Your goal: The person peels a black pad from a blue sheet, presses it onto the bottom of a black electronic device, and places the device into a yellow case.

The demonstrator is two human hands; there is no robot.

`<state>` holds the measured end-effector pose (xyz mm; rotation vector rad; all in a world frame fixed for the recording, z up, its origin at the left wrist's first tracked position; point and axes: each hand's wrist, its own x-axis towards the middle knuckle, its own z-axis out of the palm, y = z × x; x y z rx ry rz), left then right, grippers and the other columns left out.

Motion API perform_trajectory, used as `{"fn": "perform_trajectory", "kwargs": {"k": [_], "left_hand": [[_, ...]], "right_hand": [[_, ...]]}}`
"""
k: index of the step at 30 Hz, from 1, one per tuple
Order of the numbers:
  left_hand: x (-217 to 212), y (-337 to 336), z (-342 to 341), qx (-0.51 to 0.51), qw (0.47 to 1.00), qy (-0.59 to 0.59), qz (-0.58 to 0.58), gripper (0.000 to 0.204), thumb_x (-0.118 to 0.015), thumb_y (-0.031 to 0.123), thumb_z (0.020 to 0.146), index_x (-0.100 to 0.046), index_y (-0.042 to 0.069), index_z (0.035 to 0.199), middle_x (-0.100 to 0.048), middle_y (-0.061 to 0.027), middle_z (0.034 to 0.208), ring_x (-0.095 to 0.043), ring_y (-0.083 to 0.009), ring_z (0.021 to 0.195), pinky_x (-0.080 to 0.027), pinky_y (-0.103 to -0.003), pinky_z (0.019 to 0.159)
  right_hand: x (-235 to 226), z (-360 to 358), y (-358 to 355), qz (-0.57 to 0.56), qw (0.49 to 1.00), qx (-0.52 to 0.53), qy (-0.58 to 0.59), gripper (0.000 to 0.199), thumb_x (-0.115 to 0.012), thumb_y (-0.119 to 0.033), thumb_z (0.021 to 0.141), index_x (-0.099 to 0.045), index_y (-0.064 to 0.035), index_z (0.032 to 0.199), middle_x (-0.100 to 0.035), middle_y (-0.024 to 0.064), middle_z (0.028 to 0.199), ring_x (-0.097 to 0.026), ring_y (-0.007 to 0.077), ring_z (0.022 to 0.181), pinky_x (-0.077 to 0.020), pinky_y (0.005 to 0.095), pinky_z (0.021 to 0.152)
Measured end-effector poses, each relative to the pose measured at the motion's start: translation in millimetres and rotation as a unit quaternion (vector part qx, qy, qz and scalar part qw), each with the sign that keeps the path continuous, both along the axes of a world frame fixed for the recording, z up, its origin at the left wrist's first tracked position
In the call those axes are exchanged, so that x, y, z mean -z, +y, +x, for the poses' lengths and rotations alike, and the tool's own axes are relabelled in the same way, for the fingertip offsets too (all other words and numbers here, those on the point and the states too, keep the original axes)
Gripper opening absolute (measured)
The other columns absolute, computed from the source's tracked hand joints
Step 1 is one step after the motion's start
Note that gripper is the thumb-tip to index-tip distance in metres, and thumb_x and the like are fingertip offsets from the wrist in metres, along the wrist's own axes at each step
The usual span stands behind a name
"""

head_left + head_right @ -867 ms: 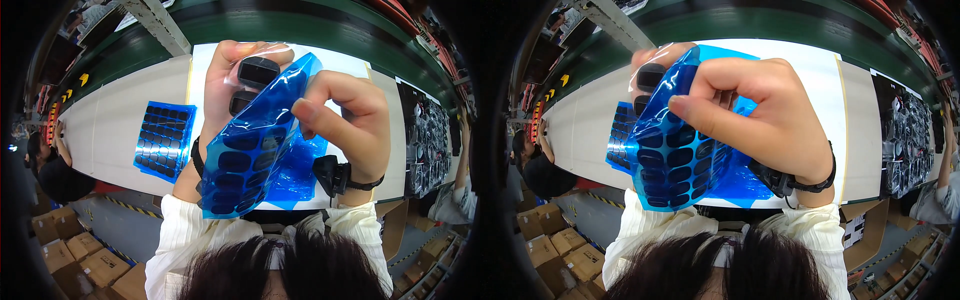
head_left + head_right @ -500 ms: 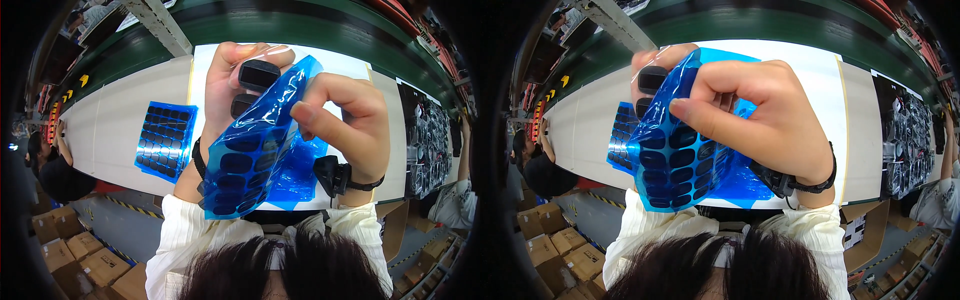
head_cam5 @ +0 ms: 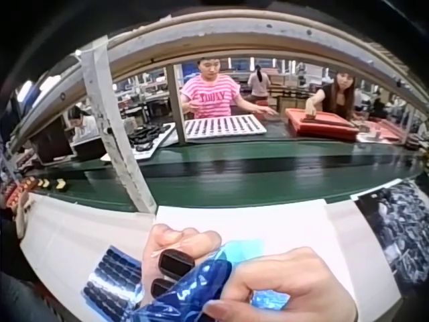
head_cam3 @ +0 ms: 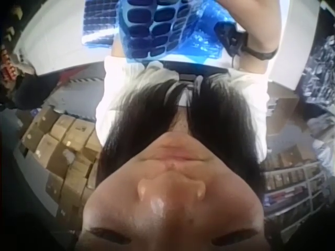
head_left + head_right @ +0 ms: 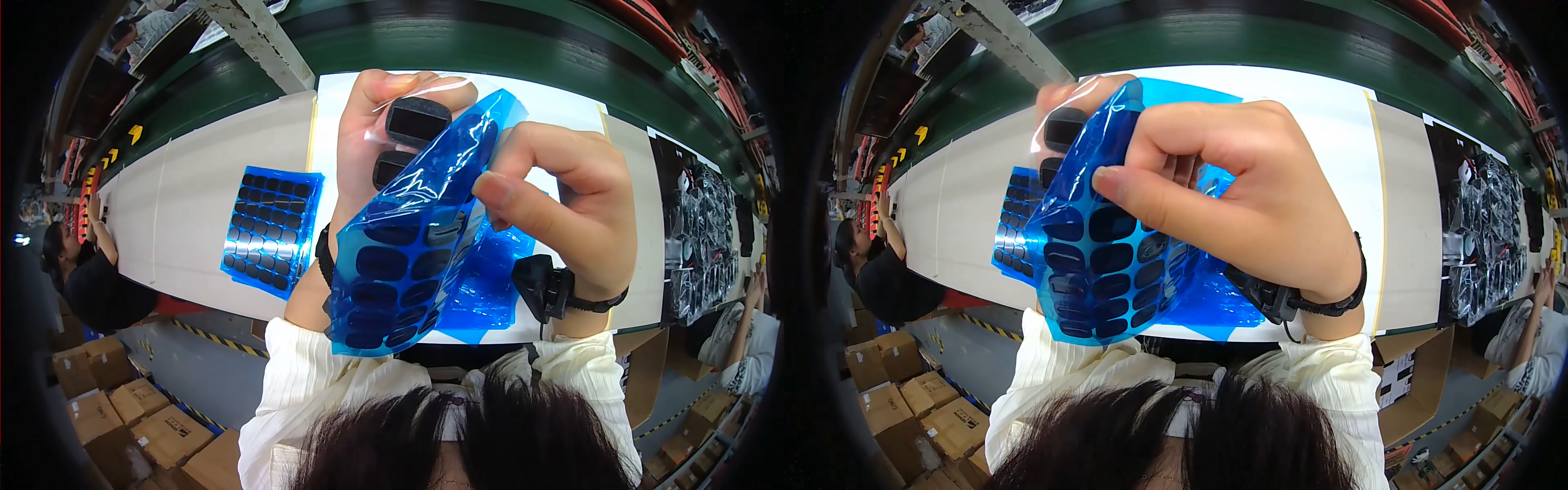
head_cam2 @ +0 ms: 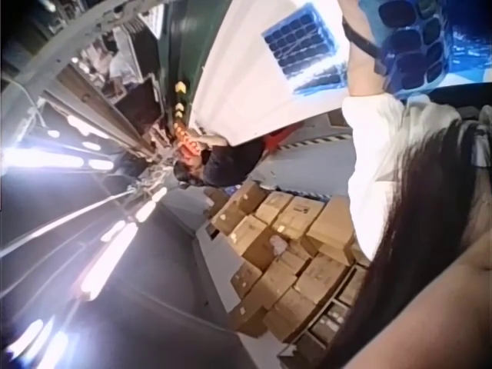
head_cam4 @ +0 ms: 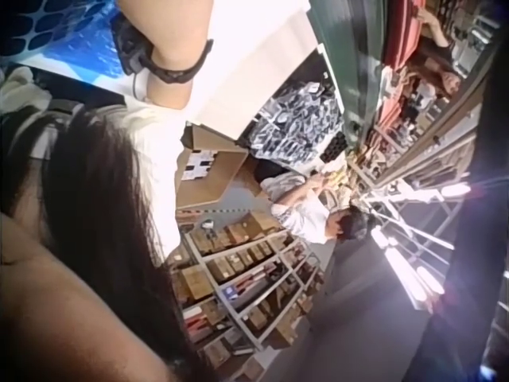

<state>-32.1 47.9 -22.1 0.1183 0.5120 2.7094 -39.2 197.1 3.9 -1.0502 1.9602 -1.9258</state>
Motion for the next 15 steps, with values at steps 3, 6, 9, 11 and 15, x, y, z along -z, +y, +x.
{"fn": "perform_trajectory", "kwargs": {"k": [3,6,9,11,15], "left_hand": [[2.3,-0.3,-0.5,0.014,0.999,0.01,0.036,0.024,-0.039,0.025,0.077,-0.038,0.014,0.055,-0.038,0.0066,0.05,-0.04,-0.0033,0.042,-0.035,-0.016,0.042],[4.3,0.3,-1.3,0.008,0.998,0.011,0.058,0.025,-0.039,0.026,0.077,-0.038,0.015,0.055,-0.038,0.0061,0.051,-0.04,-0.0042,0.043,-0.035,-0.018,0.043],[3.6,2.5,0.3,-0.003,0.998,0.001,0.067,0.025,-0.039,0.027,0.076,-0.038,0.014,0.055,-0.038,0.0054,0.051,-0.04,-0.0048,0.043,-0.035,-0.018,0.043],[4.6,1.9,-0.9,-0.003,0.998,0.008,0.055,0.025,-0.039,0.027,0.076,-0.038,0.014,0.055,-0.038,0.0052,0.052,-0.04,-0.0051,0.043,-0.035,-0.018,0.043],[5.0,0.6,-0.6,0.001,0.999,0.024,0.029,0.025,-0.038,0.026,0.077,-0.037,0.014,0.055,-0.038,0.0049,0.052,-0.04,-0.0055,0.044,-0.035,-0.019,0.043]], "right_hand": [[0.0,0.3,-0.3,-0.001,1.0,-0.002,-0.002,0.017,-0.058,-0.01,0.071,-0.052,0.0002,0.059,-0.051,0.0037,0.054,-0.048,0.0093,0.049,-0.0354,0.0189,0.046],[1.5,-0.7,-0.5,-0.003,1.0,-0.005,0.011,0.017,-0.058,-0.01,0.071,-0.052,0.0002,0.059,-0.051,0.0037,0.054,-0.048,0.0093,0.049,-0.0354,0.0191,0.046],[2.0,-0.8,-0.2,-0.004,1.0,-0.006,0.018,0.017,-0.058,-0.009,0.071,-0.052,0.0003,0.059,-0.051,0.0037,0.054,-0.048,0.0094,0.049,-0.0354,0.0192,0.047],[1.4,-0.8,-0.5,-0.005,1.0,-0.007,0.02,0.016,-0.058,-0.009,0.071,-0.052,0.0002,0.059,-0.051,0.0036,0.054,-0.048,0.0095,0.048,-0.0353,0.0192,0.047],[1.9,-0.8,-0.8,-0.006,1.0,-0.006,0.029,0.017,-0.059,-0.01,0.07,-0.052,0.0001,0.058,-0.051,0.0037,0.054,-0.048,0.0096,0.048,-0.0351,0.0192,0.047]]}}
